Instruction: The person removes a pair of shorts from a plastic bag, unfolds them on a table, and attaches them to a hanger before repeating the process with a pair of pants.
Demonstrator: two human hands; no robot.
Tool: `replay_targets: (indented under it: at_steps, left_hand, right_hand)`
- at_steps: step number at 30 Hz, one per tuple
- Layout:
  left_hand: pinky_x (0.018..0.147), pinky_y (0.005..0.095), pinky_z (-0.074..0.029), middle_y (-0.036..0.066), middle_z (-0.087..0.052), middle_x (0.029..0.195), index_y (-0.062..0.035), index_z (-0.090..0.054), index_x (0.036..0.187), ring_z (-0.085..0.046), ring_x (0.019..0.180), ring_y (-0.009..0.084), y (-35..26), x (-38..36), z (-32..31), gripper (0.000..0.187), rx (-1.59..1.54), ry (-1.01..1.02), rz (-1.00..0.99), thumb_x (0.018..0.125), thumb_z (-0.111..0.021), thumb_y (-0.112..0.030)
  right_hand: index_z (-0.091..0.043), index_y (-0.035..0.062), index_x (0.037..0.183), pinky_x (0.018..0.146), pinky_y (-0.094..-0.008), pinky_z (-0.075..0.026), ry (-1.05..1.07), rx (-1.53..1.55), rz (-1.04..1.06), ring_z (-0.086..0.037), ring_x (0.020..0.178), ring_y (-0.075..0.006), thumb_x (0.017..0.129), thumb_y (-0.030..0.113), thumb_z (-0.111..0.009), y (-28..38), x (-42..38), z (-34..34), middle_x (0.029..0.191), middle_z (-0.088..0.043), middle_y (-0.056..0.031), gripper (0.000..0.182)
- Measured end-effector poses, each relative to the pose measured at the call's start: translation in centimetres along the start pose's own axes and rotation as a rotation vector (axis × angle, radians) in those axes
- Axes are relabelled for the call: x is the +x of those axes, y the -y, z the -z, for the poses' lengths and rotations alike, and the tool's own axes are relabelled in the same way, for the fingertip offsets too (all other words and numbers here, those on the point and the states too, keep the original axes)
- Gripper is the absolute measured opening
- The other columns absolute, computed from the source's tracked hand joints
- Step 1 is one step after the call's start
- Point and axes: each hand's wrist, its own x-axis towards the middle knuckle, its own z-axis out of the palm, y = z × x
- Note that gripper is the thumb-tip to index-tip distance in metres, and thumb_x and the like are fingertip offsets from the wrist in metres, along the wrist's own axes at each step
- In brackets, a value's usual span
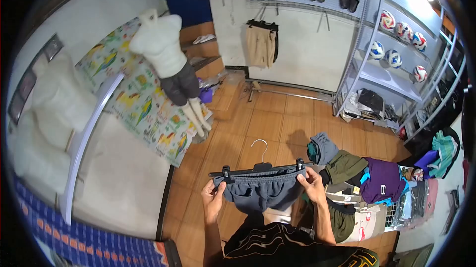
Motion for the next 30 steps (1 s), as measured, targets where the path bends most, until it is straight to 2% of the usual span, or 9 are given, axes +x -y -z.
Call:
replay_targets:
  at_steps: [2, 5, 6, 9, 12, 15, 22, 24, 30]
  left_hand:
    - [0.081, 0.0213, -0.048, 0.002, -0.071, 0.105, 0.0033, -0.067, 0.111, -0.062, 0.093, 0.0065, 0.9, 6.3, -0.9, 0.017, -0.013, 0.068, 0.003, 0.098, -0.068, -0.007]
    - [0.082, 0.0219, -0.048, 0.002, -0.071, 0.106, 0.0033, -0.067, 0.112, -0.062, 0.093, 0.0067, -2.3, 15.3, -3.5, 0.018, -0.039, 0.14, 0.007, 0.098, -0.068, -0.008]
    - [0.083, 0.0226, -0.048, 0.002, -0.071, 0.107, 0.0028, -0.067, 0.111, -0.062, 0.094, 0.007, -1.0, 17.0, -4.0, 0.017, -0.021, 0.162, 0.003, 0.098, -0.068, -0.008]
    - [0.086, 0.024, -0.047, 0.002, -0.072, 0.107, 0.0018, -0.068, 0.11, -0.061, 0.095, 0.0077, -0.3, 26.8, -5.1, 0.016, -0.016, 0.235, 0.019, 0.099, -0.067, -0.009]
    - [0.087, 0.0247, -0.047, 0.002, -0.071, 0.108, 0.002, -0.068, 0.111, -0.062, 0.096, 0.0086, -0.4, 33.8, -7.2, 0.016, -0.03, 0.283, -0.003, 0.099, -0.067, -0.008]
    - [0.089, 0.0254, -0.048, 0.002, -0.071, 0.11, 0.0021, -0.068, 0.113, -0.062, 0.099, 0.0092, 2.7, 39.7, -9.3, 0.016, -0.097, 0.303, -0.04, 0.099, -0.065, -0.006]
    - [0.089, 0.0267, -0.048, 0.001, -0.07, 0.107, 0.0012, -0.067, 0.116, -0.062, 0.097, 0.0102, 5.9, 55.5, -14.6, 0.025, -0.076, 0.214, 0.003, 0.096, -0.072, -0.014]
    - [0.089, 0.0271, -0.049, 0.001, -0.07, 0.107, 0.0001, -0.067, 0.114, -0.062, 0.097, 0.0102, 6.1, 60.2, -16.6, 0.029, -0.106, 0.181, 0.03, 0.094, -0.076, -0.019]
    - [0.079, 0.0248, -0.048, 0.002, -0.07, 0.098, 0.0013, -0.068, 0.106, -0.062, 0.087, 0.0092, 6.2, 72.0, -21.2, 0.025, 0.106, 0.096, 0.024, 0.094, -0.076, -0.019]
  right_hand:
    - [-0.065, -0.0018, 0.116, 0.081, -0.0235, -0.047, -0.037, -0.071, 0.029, -0.056, 0.091, -0.0063, 0.096, 0.015, -0.072, 0.7, 4.5, 0.0, 0.101, -0.066, 0.002, 0.027]
    - [-0.063, -0.0015, 0.118, 0.079, -0.0226, -0.046, -0.09, 0.076, 0.103, -0.056, 0.089, -0.0057, 0.097, 0.012, -0.071, 3.4, 11.5, -2.1, 0.102, -0.066, 0.0023, 0.027]
    - [-0.062, -0.0016, 0.118, 0.078, -0.0219, -0.045, -0.094, 0.1, 0.116, -0.055, 0.088, -0.0055, 0.097, 0.009, -0.07, 2.1, 12.7, -2.0, 0.101, -0.065, 0.0026, 0.025]
    - [-0.063, -0.002, 0.117, 0.079, -0.0219, -0.045, -0.156, -0.026, 0.081, -0.055, 0.088, -0.0055, 0.097, 0.007, -0.069, 4.9, 19.4, -3.1, 0.099, -0.064, 0.0026, 0.023]
    - [-0.063, -0.0018, 0.117, 0.082, -0.0226, -0.045, -0.184, 0.032, 0.13, -0.056, 0.091, -0.0062, 0.097, 0.006, -0.068, 4.0, 25.6, -3.9, 0.1, -0.065, 0.0022, 0.022]
    - [-0.063, -0.0018, 0.118, 0.085, -0.0236, -0.046, -0.186, 0.096, 0.139, -0.057, 0.094, -0.0073, 0.097, 0.005, -0.068, 1.4, 31.5, -3.6, 0.104, -0.066, 0.0008, 0.023]
    - [-0.063, -0.0034, 0.113, 0.083, -0.0259, -0.047, -0.165, 0.168, 0.158, -0.058, 0.093, -0.0093, 0.096, 0.006, -0.069, 1.2, 49.7, -2.9, 0.103, -0.066, -0.001, 0.02]
    - [-0.063, -0.0035, 0.112, 0.083, -0.0264, -0.048, -0.146, 0.084, 0.167, -0.058, 0.093, -0.0096, 0.097, 0.007, -0.069, 2.4, 55.5, -2.0, 0.101, -0.065, -0.0006, 0.019]
    - [-0.063, -0.0021, 0.112, 0.085, -0.0275, -0.047, -0.075, 0.104, 0.143, -0.057, 0.095, -0.0106, 0.098, 0.011, -0.069, 4.9, 69.6, -0.5, 0.1, -0.065, -0.0008, 0.02]
